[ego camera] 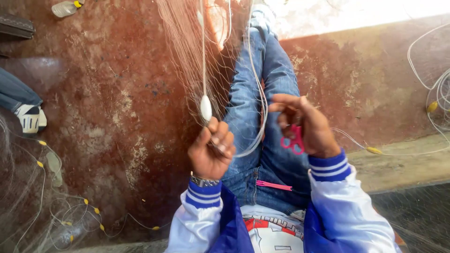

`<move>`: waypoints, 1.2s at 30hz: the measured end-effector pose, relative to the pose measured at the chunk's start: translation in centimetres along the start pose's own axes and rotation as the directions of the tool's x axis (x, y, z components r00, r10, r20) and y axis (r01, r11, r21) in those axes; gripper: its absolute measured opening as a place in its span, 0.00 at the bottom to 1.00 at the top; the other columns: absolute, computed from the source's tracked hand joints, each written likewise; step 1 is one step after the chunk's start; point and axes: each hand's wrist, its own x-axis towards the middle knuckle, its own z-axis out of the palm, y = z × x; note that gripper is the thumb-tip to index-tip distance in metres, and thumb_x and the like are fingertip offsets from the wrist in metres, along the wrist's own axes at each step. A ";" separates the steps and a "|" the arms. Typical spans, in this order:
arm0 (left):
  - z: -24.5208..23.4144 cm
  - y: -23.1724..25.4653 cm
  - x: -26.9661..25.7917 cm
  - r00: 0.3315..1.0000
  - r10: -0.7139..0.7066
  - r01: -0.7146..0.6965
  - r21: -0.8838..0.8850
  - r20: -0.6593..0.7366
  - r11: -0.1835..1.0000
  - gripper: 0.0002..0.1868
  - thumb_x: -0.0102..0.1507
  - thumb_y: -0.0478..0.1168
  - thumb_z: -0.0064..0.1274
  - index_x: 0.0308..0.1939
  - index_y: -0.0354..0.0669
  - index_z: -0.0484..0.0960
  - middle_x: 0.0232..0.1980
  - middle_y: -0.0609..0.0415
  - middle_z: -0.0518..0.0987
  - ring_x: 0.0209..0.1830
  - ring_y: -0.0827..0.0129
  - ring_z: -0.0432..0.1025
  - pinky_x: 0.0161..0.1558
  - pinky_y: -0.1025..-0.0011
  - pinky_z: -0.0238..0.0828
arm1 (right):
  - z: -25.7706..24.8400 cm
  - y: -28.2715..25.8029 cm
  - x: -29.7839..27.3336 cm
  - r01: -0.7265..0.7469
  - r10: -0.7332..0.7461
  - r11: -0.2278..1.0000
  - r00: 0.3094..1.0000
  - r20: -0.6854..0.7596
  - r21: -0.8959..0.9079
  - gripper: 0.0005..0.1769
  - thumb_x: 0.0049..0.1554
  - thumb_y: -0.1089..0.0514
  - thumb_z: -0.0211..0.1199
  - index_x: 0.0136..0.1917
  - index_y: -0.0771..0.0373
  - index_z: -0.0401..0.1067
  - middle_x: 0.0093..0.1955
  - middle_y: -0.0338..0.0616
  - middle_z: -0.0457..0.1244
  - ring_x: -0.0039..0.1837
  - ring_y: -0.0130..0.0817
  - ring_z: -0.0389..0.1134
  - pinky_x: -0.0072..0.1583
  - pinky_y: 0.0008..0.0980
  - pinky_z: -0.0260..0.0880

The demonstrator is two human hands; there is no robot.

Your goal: The person lies on the floor with a fishing net across their lap and repairs its line. They pull sections of the netting and float line taut, untangle and reposition the white floats, and use pink-handled scissors to trim and cut the net line, working along the net section by section.

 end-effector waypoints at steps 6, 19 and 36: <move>-0.4 -2.4 -0.8 0.982 -0.130 0.135 -0.026 0.134 0.991 0.06 0.61 0.40 0.42 0.35 0.44 0.62 0.23 0.56 0.59 0.22 0.68 0.64 0.30 0.64 0.75 | 3.0 0.2 0.7 0.121 -0.121 0.993 0.992 -0.034 0.005 0.18 0.58 0.46 0.45 0.49 0.63 0.59 0.30 0.46 0.57 0.30 0.26 0.51 0.26 0.15 0.48; -0.4 -1.4 -1.7 0.963 -0.081 0.097 -0.052 0.257 0.994 0.22 0.61 0.56 0.42 0.47 0.44 0.63 0.19 0.59 0.59 0.20 0.67 0.63 0.31 0.59 0.74 | 2.5 -0.5 0.4 0.008 -0.011 0.990 1.000 0.018 0.141 0.22 0.52 0.52 0.53 0.56 0.66 0.62 0.30 0.44 0.60 0.28 0.26 0.58 0.26 0.18 0.53; 3.4 16.3 -6.0 0.571 0.758 -0.784 0.485 0.317 0.388 0.15 0.67 0.56 0.45 0.51 0.60 0.82 0.52 0.65 0.79 0.54 0.77 0.73 0.59 0.72 0.71 | -2.0 -4.9 -9.2 0.609 -0.664 0.747 0.697 0.270 0.267 0.15 0.63 0.56 0.46 0.59 0.60 0.68 0.31 0.35 0.63 0.26 0.22 0.50 0.31 0.26 0.48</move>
